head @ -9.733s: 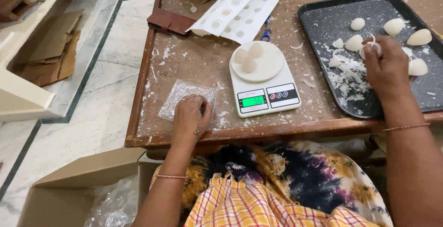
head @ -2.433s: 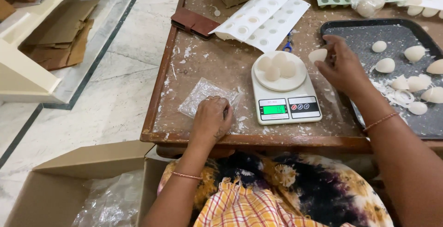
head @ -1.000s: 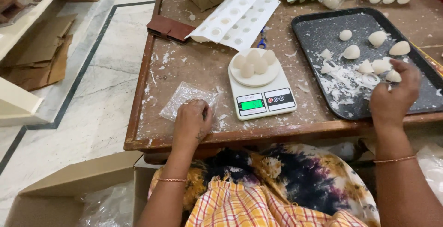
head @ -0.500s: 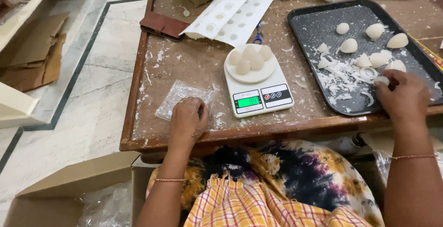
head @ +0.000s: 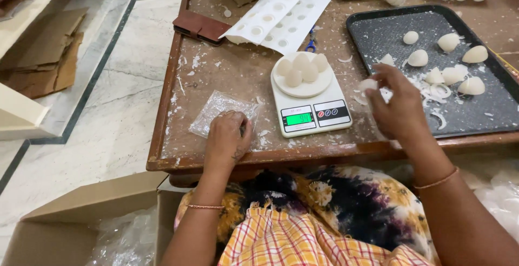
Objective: The person places white teardrop-shaped wax pieces from a tray onto a digital scale, adding pieces until the target weight is reached, then transfers them into a clear plastic bag and seals it. The filled bag is placed into a cardboard box beside the table, and the person repeats the weighing and bagging cycle.
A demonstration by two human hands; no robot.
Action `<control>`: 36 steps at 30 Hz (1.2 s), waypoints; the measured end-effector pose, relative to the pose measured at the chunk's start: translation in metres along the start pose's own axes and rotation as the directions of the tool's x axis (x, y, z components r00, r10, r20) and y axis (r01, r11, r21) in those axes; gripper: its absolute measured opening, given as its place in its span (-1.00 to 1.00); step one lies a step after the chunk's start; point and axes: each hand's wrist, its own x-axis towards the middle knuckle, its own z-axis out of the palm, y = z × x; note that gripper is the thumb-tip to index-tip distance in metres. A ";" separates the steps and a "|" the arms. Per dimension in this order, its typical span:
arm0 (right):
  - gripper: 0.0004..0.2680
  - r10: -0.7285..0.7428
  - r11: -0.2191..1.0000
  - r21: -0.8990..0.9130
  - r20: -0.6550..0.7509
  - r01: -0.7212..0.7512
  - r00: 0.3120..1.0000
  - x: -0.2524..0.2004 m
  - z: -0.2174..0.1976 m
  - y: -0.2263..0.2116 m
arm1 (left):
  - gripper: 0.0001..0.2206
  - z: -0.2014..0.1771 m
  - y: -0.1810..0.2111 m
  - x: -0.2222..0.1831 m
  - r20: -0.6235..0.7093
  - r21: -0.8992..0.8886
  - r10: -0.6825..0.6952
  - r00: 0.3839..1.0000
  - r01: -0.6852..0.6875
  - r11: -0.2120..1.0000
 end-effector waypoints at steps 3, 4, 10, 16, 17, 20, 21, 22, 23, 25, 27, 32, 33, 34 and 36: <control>-0.66 -0.078 0.997 -0.001 0.049 0.078 0.996 0.011 0.028 -0.025 | -0.81 -0.001 0.001 0.001 0.047 -0.025 -0.024 0.999 0.025 0.999; -0.66 -0.081 0.997 0.003 0.050 0.081 0.995 0.015 0.035 -0.031 | -0.81 -0.002 0.001 0.001 0.045 -0.022 -0.027 0.999 0.028 0.999; -0.64 -0.076 0.990 -0.100 0.179 0.095 0.981 0.031 0.065 -0.051 | -0.82 -0.004 0.005 0.002 0.043 -0.006 0.003 0.999 -0.002 1.000; -0.75 -0.164 0.964 -0.192 0.105 0.181 0.981 0.026 0.066 -0.043 | -0.81 -0.006 0.005 0.003 0.093 -0.038 -0.049 0.994 0.053 0.998; -0.77 -0.198 0.953 -0.221 0.062 0.207 0.978 0.023 0.063 -0.041 | -0.82 -0.004 0.003 0.002 0.077 -0.031 -0.029 0.997 0.031 0.999; -0.81 -0.242 0.941 -0.244 -0.010 0.233 0.970 0.010 0.052 -0.026 | -0.82 -0.002 0.001 0.001 0.056 -0.013 0.003 0.998 -0.002 1.000; -0.83 -0.251 0.942 -0.241 -0.040 0.234 0.967 0.005 0.047 -0.019 | -0.83 -0.001 0.000 0.001 0.051 -0.004 0.015 0.999 -0.015 1.000; -0.83 -0.250 0.942 -0.242 -0.039 0.234 0.967 0.001 0.044 -0.013 | -0.83 0.000 -0.001 0.001 0.052 -0.005 0.015 0.999 -0.015 1.000; -0.86 -0.228 0.946 -0.249 -0.052 0.209 0.972 -0.003 0.040 -0.007 | -0.83 0.000 -0.001 0.000 0.055 -0.014 0.015 0.998 -0.014 1.000; -0.88 -0.205 0.949 -0.258 -0.066 0.181 0.977 -0.011 0.034 0.002 | -0.84 0.001 -0.001 0.000 0.060 -0.024 0.018 0.998 -0.016 1.000; -0.90 -0.162 0.954 -0.266 -0.069 0.138 0.984 -0.016 0.030 0.008 | -0.84 0.001 -0.001 0.001 0.064 -0.021 -0.008 0.998 0.009 1.000; -0.88 -0.178 0.947 -0.283 -0.063 0.153 0.982 -0.024 0.034 0.018 | -0.84 0.000 0.000 0.000 0.045 -0.016 -0.004 0.999 0.005 1.000; -0.88 -0.196 0.940 -0.297 -0.063 0.169 0.979 -0.025 0.034 0.017 | -0.83 0.000 0.000 0.000 0.047 -0.023 -0.008 0.999 0.009 1.000; -0.88 -0.192 0.941 -0.294 -0.066 0.165 0.979 -0.026 0.035 0.015 | -0.83 0.000 0.000 -0.001 0.050 -0.020 -0.005 0.999 0.006 1.000; -0.89 -0.220 0.931 -0.313 -0.073 0.187 0.973 -0.025 0.035 0.010 | -0.85 0.000 0.000 0.001 0.029 -0.013 0.013 1.000 -0.012 1.000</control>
